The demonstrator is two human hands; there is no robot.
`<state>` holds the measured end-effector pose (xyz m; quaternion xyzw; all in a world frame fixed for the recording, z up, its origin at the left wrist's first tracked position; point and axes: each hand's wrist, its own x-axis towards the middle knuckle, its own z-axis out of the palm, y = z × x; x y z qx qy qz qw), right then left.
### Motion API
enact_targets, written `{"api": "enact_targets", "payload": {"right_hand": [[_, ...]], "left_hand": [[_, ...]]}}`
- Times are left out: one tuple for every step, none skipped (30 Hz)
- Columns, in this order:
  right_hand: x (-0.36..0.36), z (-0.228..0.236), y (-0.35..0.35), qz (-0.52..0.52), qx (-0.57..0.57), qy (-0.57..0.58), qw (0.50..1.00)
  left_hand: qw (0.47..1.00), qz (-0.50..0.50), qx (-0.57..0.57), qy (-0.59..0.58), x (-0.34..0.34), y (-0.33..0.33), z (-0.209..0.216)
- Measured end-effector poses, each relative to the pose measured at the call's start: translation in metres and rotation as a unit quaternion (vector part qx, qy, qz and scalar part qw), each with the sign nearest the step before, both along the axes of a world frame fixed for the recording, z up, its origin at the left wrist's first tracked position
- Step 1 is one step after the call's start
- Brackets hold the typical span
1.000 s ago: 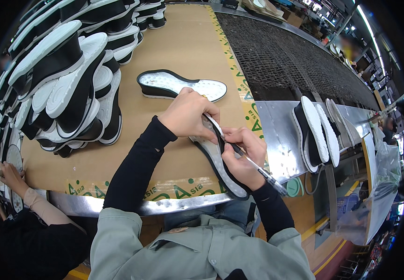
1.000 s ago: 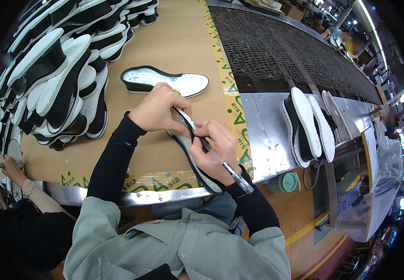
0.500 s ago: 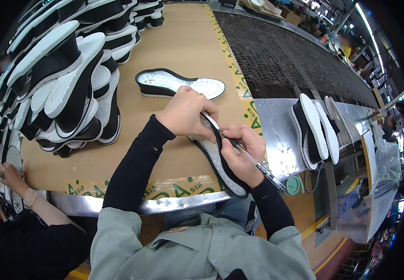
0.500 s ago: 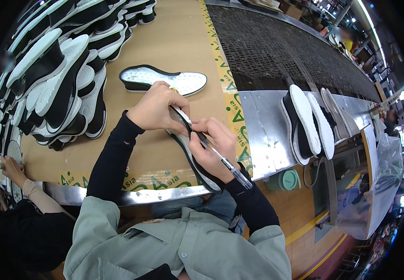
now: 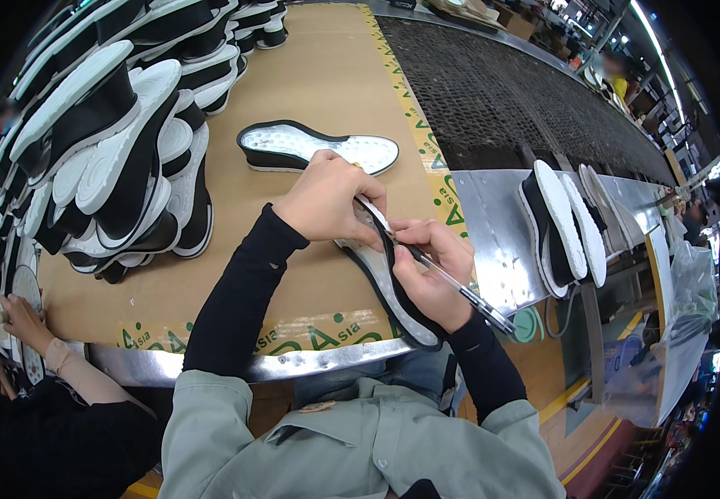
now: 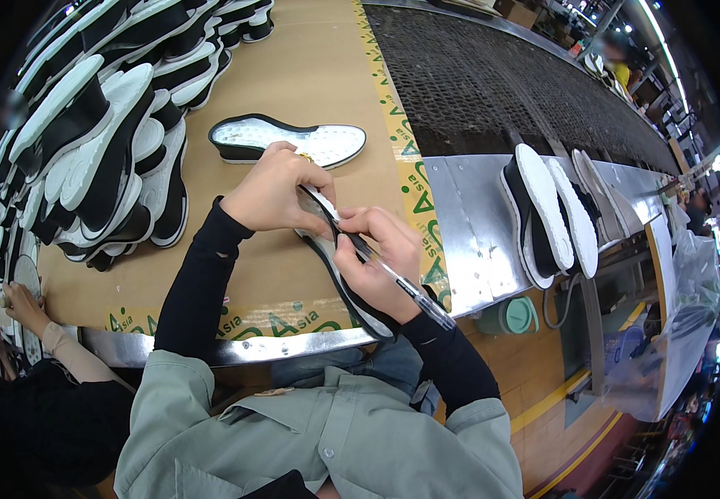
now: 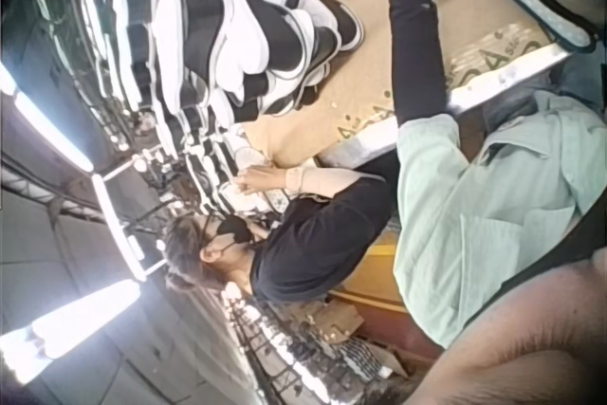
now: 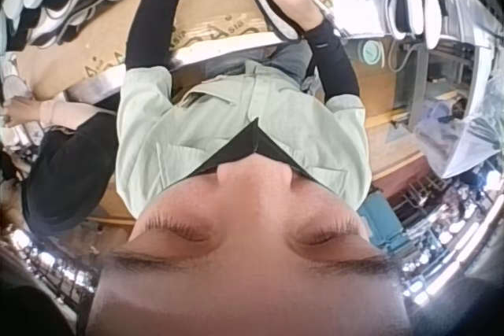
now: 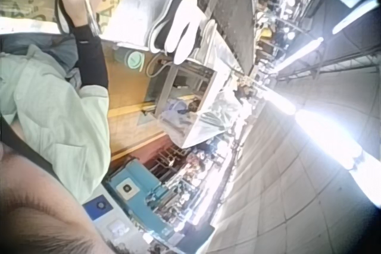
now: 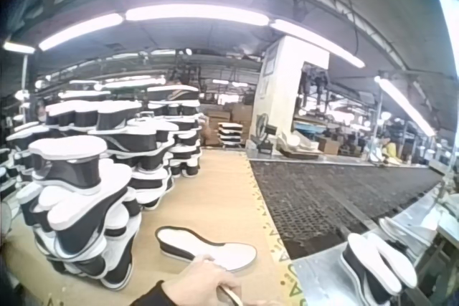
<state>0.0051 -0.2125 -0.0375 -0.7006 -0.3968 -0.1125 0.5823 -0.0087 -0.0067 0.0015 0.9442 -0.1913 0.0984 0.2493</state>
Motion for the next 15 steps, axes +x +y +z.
{"api": "enact_targets", "payload": {"right_hand": [[0.0,0.0,0.0,0.001,0.001,-0.002,1.0],[0.001,0.0,0.001,0.003,0.001,-0.003,1.0],[0.002,-0.001,0.001,0.004,0.002,-0.004,1.0],[0.002,0.0,-0.001,0.0,-0.008,-0.004,1.0],[0.001,0.001,-0.002,-0.001,-0.018,-0.005,1.0],[0.001,0.003,-0.005,-0.003,-0.028,-0.006,1.0],[0.001,0.003,-0.008,-0.003,-0.04,-0.023,0.999],[0.001,0.004,-0.013,-0.006,-0.053,-0.04,0.998],[0.001,0.006,-0.018,-0.009,-0.066,-0.058,0.996],[-0.001,0.008,-0.021,-0.003,-0.074,-0.062,0.995],[-0.002,0.008,-0.024,0.002,-0.077,-0.059,0.995],[-0.002,0.008,-0.027,0.008,-0.08,-0.056,0.995],[-0.003,0.008,-0.03,0.013,-0.084,-0.054,0.995],[-0.004,0.01,-0.033,0.018,-0.101,-0.044,0.994],[-0.005,0.013,-0.036,0.024,-0.117,-0.034,0.992]], "left_hand": [[1.0,0.0,-0.001,-0.007,0.0,0.0,0.0],[1.0,-0.004,-0.004,-0.008,0.0,-0.001,-0.001],[1.0,-0.008,-0.007,-0.009,-0.002,-0.003,0.0],[1.0,-0.013,-0.009,-0.01,-0.002,-0.004,-0.001],[1.0,-0.022,-0.011,-0.011,-0.002,-0.005,-0.002],[0.999,-0.032,-0.013,-0.012,-0.001,-0.007,-0.004],[0.999,-0.042,-0.015,-0.014,-0.001,-0.008,-0.005],[0.999,-0.04,-0.014,-0.006,-0.001,-0.009,-0.005],[0.999,-0.039,-0.014,0.001,-0.001,-0.01,-0.004],[0.999,-0.037,-0.013,0.008,-0.001,-0.011,-0.002],[0.999,-0.033,-0.007,0.016,-0.002,-0.012,-0.001],[0.999,-0.028,-0.001,0.024,-0.003,-0.013,0.001],[0.999,-0.024,0.006,0.032,-0.004,-0.014,0.002],[0.999,-0.024,0.003,0.03,-0.004,-0.013,0.001],[0.999,-0.023,0.0,0.028,-0.004,-0.012,0.0]]}}
